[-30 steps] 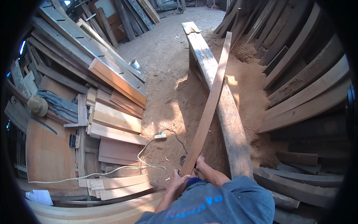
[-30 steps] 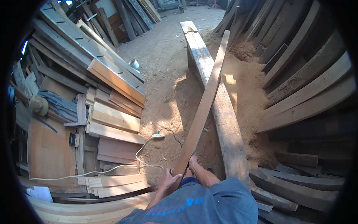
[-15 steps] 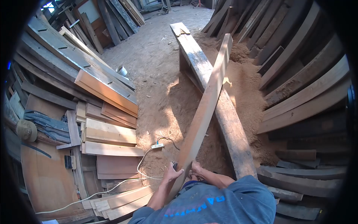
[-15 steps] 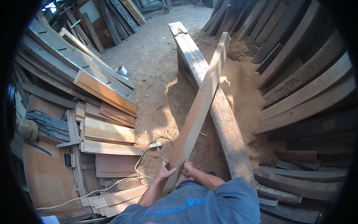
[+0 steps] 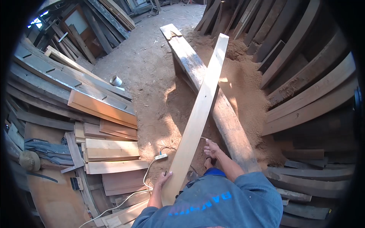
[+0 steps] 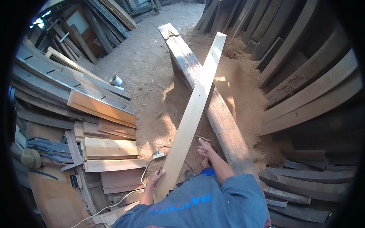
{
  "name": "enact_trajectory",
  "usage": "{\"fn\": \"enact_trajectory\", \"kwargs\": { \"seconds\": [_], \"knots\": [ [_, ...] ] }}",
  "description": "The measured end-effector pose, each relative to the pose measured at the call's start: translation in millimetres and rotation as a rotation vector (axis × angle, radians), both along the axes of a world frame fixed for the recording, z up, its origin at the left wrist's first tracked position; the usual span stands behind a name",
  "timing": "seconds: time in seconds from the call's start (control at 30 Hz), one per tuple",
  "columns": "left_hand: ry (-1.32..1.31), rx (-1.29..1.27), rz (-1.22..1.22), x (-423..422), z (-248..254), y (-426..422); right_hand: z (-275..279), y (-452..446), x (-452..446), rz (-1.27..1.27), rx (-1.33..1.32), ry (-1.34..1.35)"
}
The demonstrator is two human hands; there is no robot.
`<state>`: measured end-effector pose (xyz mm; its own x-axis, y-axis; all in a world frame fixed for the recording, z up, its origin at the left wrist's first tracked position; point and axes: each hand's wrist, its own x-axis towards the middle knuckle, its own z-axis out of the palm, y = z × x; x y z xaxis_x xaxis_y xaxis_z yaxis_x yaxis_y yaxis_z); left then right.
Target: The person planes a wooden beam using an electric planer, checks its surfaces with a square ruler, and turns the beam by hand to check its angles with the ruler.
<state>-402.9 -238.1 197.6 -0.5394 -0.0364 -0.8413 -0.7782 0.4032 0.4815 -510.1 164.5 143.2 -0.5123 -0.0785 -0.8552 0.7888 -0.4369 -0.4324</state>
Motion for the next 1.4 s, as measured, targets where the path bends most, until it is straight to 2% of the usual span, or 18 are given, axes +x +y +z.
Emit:
{"fn": "enact_trajectory", "kwargs": {
  "seconds": [0.1,0.17,0.23,0.3,0.4,0.47,0.53,0.63,0.7,0.8,0.9,0.93,1.03,1.13,1.17,1.3,1.33,1.4],
  "knots": [
    [-0.041,0.178,0.143,5,-24,-3,7,7,-41,-0.002,-0.03,0.035],
    [-0.057,0.232,0.177,16,-27,2,-41,7,-73,-0.031,-0.098,0.149],
    [-0.044,0.241,0.212,5,-18,5,-51,3,-100,-0.066,-0.084,0.192],
    [-0.021,0.215,0.264,5,-13,7,-25,-5,-120,-0.087,0.033,0.142],
    [-0.225,0.23,0.213,-14,-23,-16,-12,-20,-143,-0.158,0.061,0.141],
    [-0.262,0.198,0.268,-23,-11,-16,-28,-28,-151,-0.161,0.038,0.117],
    [-0.223,0.188,0.315,-43,37,10,-32,-29,-153,-0.166,0.038,0.099],
    [-0.234,0.406,0.19,-46,-33,-16,-8,-33,-153,-0.166,0.108,0.079],
    [-0.251,0.254,0.078,-68,-84,-12,5,-32,-151,-0.112,0.184,0.108],
    [-0.281,0.173,0.047,-110,-69,17,5,-42,-158,0.008,0.277,0.063],
    [-0.188,0.112,-0.067,-149,-49,30,87,-57,-167,0.09,0.485,0.092],
    [-0.144,0.076,-0.131,-154,-50,25,82,-63,-172,0.125,0.514,0.091],
    [-0.148,0.084,-0.175,-155,-104,5,72,-74,-180,0.26,0.622,0.086],
    [-0.339,0.306,0.055,-160,-82,22,54,-78,-190,0.21,0.369,0.118],
    [-0.36,0.331,0.082,-162,-75,25,43,-70,-197,0.305,0.175,0.144],
    [-0.374,0.329,0.076,-160,-54,38,32,-40,-223,-0.129,-0.217,0.079],
    [-0.369,0.319,0.075,-161,-43,44,40,-40,-242,-0.325,-0.032,-0.178],
    [-0.364,0.304,0.07,-161,-33,56,-13,-22,-261,-0.359,-0.128,-0.052]
  ]
}}
